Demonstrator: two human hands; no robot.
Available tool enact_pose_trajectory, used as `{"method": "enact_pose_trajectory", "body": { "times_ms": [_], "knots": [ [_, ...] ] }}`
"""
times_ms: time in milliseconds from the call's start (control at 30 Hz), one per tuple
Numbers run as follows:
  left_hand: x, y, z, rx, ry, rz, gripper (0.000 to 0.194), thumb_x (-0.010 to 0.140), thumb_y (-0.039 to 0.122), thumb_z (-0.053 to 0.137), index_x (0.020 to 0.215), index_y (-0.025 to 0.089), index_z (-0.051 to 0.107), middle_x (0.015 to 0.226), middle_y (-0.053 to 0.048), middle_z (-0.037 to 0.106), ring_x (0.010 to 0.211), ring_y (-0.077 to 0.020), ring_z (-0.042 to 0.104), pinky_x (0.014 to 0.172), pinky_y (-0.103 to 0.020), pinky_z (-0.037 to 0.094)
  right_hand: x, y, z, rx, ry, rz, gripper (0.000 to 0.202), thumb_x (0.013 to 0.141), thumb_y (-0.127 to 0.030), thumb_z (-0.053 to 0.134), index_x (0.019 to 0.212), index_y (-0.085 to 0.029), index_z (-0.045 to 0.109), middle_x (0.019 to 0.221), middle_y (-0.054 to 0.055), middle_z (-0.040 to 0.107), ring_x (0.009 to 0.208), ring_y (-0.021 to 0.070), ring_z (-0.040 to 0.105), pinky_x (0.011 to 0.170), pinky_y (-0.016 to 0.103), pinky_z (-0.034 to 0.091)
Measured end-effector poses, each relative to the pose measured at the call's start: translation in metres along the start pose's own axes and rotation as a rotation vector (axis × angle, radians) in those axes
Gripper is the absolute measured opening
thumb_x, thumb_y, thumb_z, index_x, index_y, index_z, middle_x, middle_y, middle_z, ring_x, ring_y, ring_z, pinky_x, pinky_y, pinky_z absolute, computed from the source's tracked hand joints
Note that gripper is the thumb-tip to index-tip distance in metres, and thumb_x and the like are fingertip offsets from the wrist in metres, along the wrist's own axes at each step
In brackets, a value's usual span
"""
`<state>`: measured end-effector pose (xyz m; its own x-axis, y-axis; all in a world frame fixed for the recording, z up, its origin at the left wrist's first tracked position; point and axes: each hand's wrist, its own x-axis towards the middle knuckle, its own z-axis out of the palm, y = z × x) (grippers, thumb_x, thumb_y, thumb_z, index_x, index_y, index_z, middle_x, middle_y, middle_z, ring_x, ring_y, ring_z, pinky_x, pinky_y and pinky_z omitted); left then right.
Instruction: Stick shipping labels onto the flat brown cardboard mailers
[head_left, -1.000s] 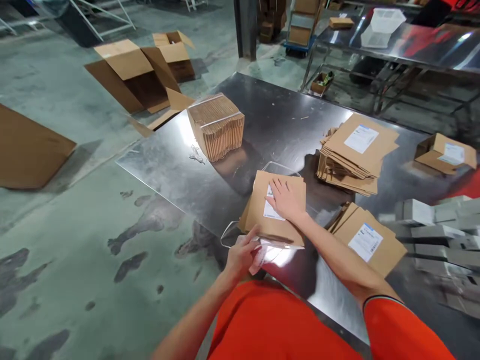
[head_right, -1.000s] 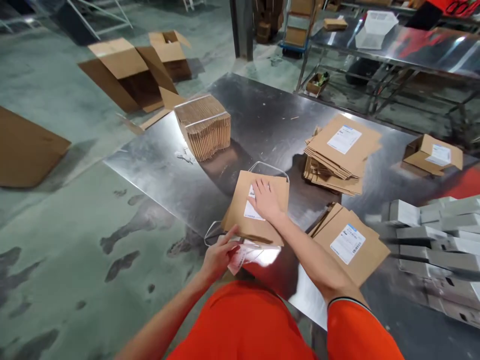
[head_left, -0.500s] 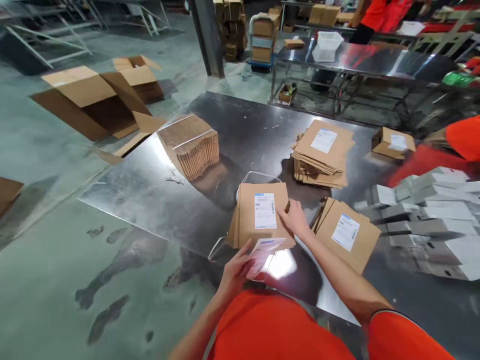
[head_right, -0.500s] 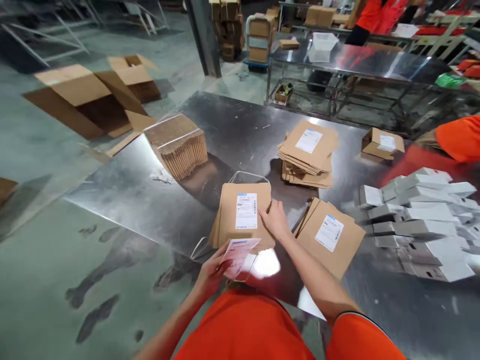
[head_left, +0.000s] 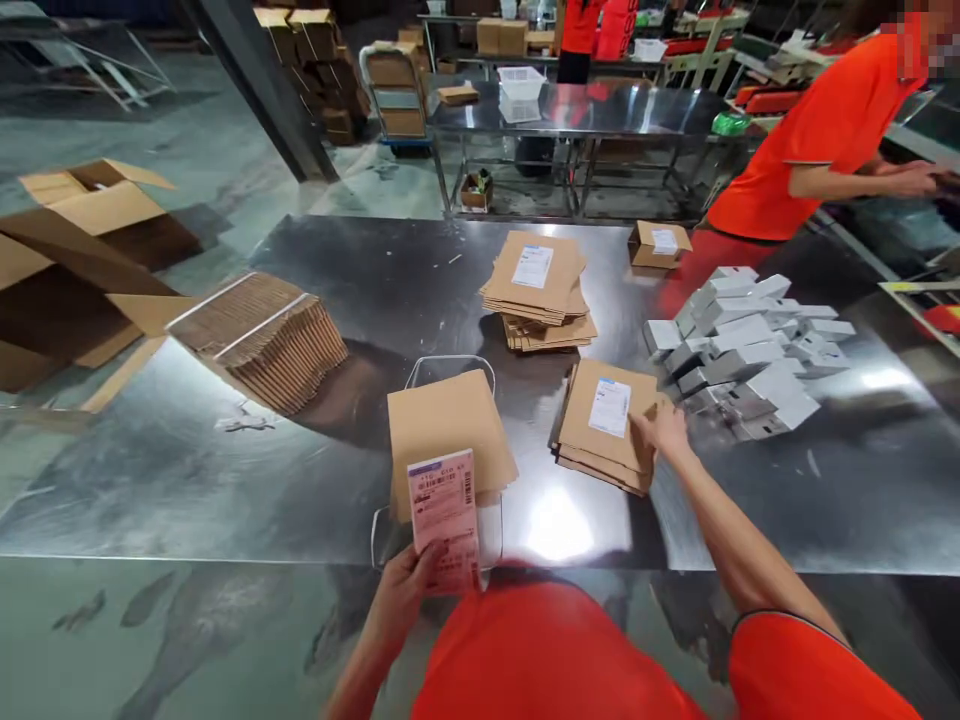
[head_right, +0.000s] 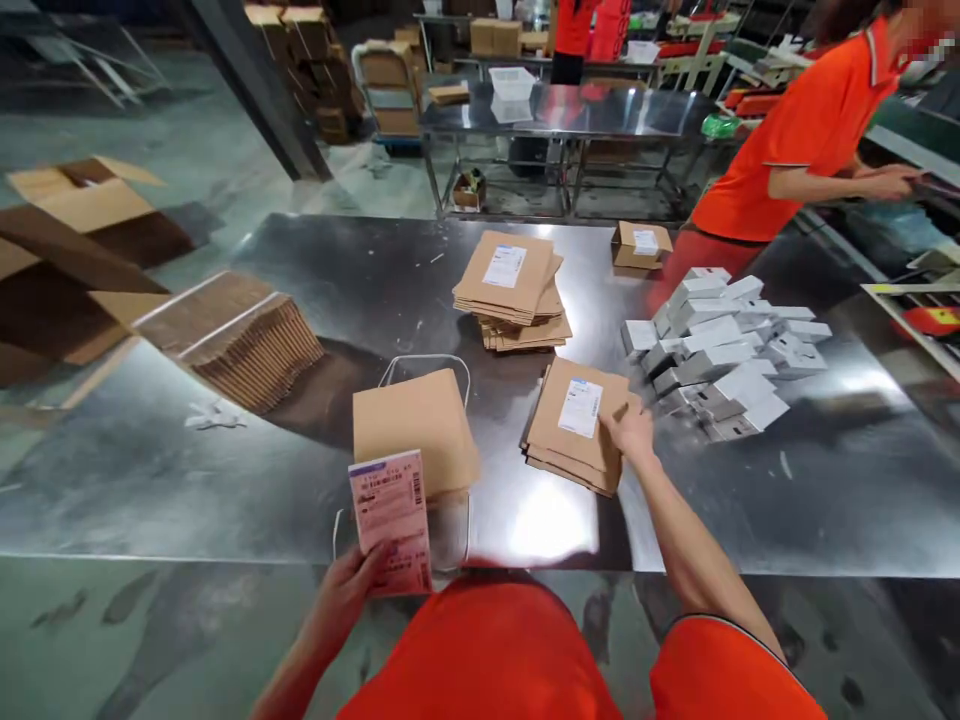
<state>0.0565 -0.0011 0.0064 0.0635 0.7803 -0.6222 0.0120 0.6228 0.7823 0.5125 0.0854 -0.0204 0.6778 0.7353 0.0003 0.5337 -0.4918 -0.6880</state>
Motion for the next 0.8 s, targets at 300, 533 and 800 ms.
{"method": "enact_pose_trajectory", "body": {
  "times_ms": [300,533,800],
  "knots": [
    [-0.026,0.023,0.029,0.04,-0.194,0.083,0.056,0.065,0.059,0.078,0.1,0.015,0.076,0.095,-0.012,0.077,0.085,-0.0288,0.071,0.074,-0.038,0.058,-0.135,-0.171,0.048,0.399,-1.096,-0.592,0.032,0.081,-0.044,0.063,0.1,-0.019,0.067,0.088,0.002,0.066,0.076,0.0157,0.057,0.069,0.028,0.045],
    [-0.029,0.051,0.032,-0.159,0.144,0.333,0.045,0.065,0.041,0.082,0.102,0.015,0.073,0.099,-0.009,0.073,0.09,-0.0215,0.067,0.076,-0.026,0.053,-0.177,-0.172,0.061,0.341,-1.174,-0.682,0.028,0.092,-0.043,0.053,0.087,-0.02,0.069,0.079,0.001,0.067,0.074,0.0155,0.059,0.066,0.026,0.043],
    [0.018,0.007,0.055,-0.156,0.353,0.255,0.037,0.068,0.05,0.074,0.067,0.014,0.067,0.061,0.001,0.062,0.057,-0.0124,0.052,0.054,-0.022,0.039,-0.147,-0.18,0.092,0.187,-0.923,-0.952,0.028,0.097,-0.038,0.047,0.083,-0.022,0.066,0.083,0.004,0.068,0.081,0.0183,0.061,0.077,0.031,0.045]
  ]
}}
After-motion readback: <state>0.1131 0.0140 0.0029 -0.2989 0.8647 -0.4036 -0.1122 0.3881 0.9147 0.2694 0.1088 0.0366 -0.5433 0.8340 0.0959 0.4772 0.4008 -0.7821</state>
